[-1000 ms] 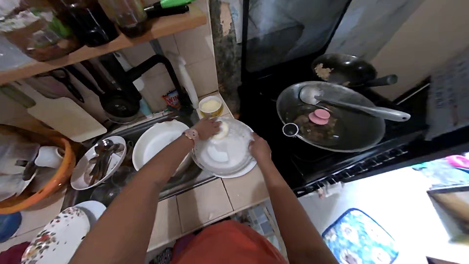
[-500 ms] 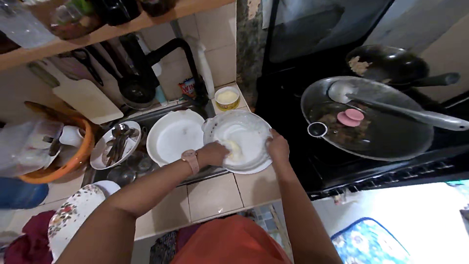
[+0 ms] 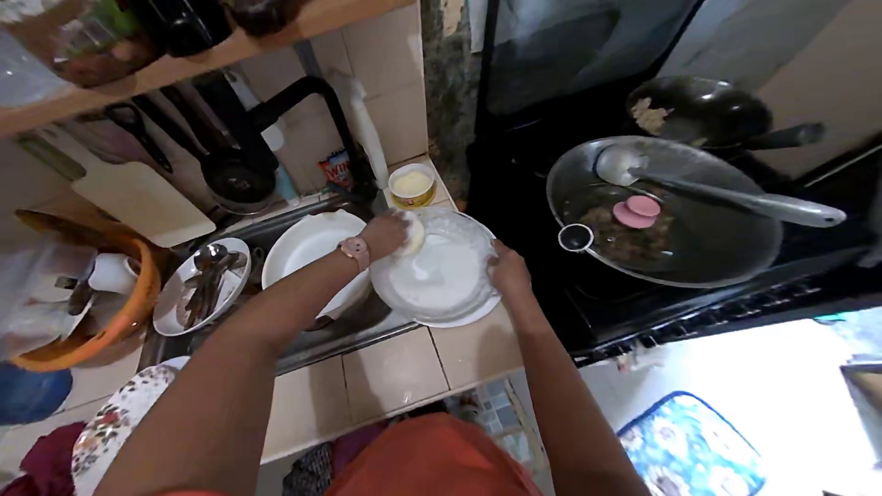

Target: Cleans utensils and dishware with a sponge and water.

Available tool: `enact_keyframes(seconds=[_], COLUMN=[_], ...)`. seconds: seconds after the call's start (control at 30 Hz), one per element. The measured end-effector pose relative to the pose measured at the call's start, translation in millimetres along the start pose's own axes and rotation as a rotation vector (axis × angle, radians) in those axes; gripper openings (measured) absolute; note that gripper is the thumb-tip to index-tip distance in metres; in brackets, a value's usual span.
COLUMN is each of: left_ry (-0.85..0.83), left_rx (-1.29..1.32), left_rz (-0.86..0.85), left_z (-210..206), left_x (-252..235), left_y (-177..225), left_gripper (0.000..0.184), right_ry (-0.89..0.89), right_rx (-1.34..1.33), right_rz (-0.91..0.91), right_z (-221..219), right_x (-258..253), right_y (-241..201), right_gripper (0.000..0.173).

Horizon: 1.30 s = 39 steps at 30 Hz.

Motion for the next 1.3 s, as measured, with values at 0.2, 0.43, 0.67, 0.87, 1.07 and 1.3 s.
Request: enact_keyframes(seconds=[0.2, 0.43, 0.67, 0.87, 1.07, 1.3], left_ry=[0.183, 0.053, -0.096, -0.012, 0.075, -0.214], left_rx=[-0.083, -0.085, -0.09, -0.043, -0.001, -0.056], left_rz=[-0.205, -0.125, 0.008, 0.003, -0.07, 0.055], left_z=[9.4, 17.9, 12.8, 19.6, 16.6, 13.6], left_x=[-48.6, -32.0, 16.6, -32.1, -53.2, 19.4], left_y=[13.5, 1.9, -3.5, 14.8, 24.7, 12.0], left_gripper=[0.039, 0.036, 0.031, 0.035, 0.037, 0.027], right_ry=[-0.041, -0.017, -0.012, -0.047, -0.012, 0.025], right_rx=[0.073, 0.1, 0.077, 0.039, 0.063, 0.081], right_rz=[-0.036, -0.063, -0.042, -0.004, -0.027, -0.064], right_z=[1.4, 1.3, 1.7, 3.2, 2.2, -0.5], right_x=[-3.3, 1.7, -3.4, -9.2, -1.9, 1.5], right_y=[-3.9, -7.7, -5.6, -1.4, -5.5, -9.3], right_gripper=[0.048, 0.047, 0.046, 0.046, 0.046, 0.046])
Point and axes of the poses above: each hand's wrist, its own x-axis away from the middle knuckle, its own z-axis out of the back of the hand, y = z × x, the point moved 3 cm from there along -x, towards the middle knuckle, and after that the axes turned 7 degrees about -x, right-handed, at the moved point
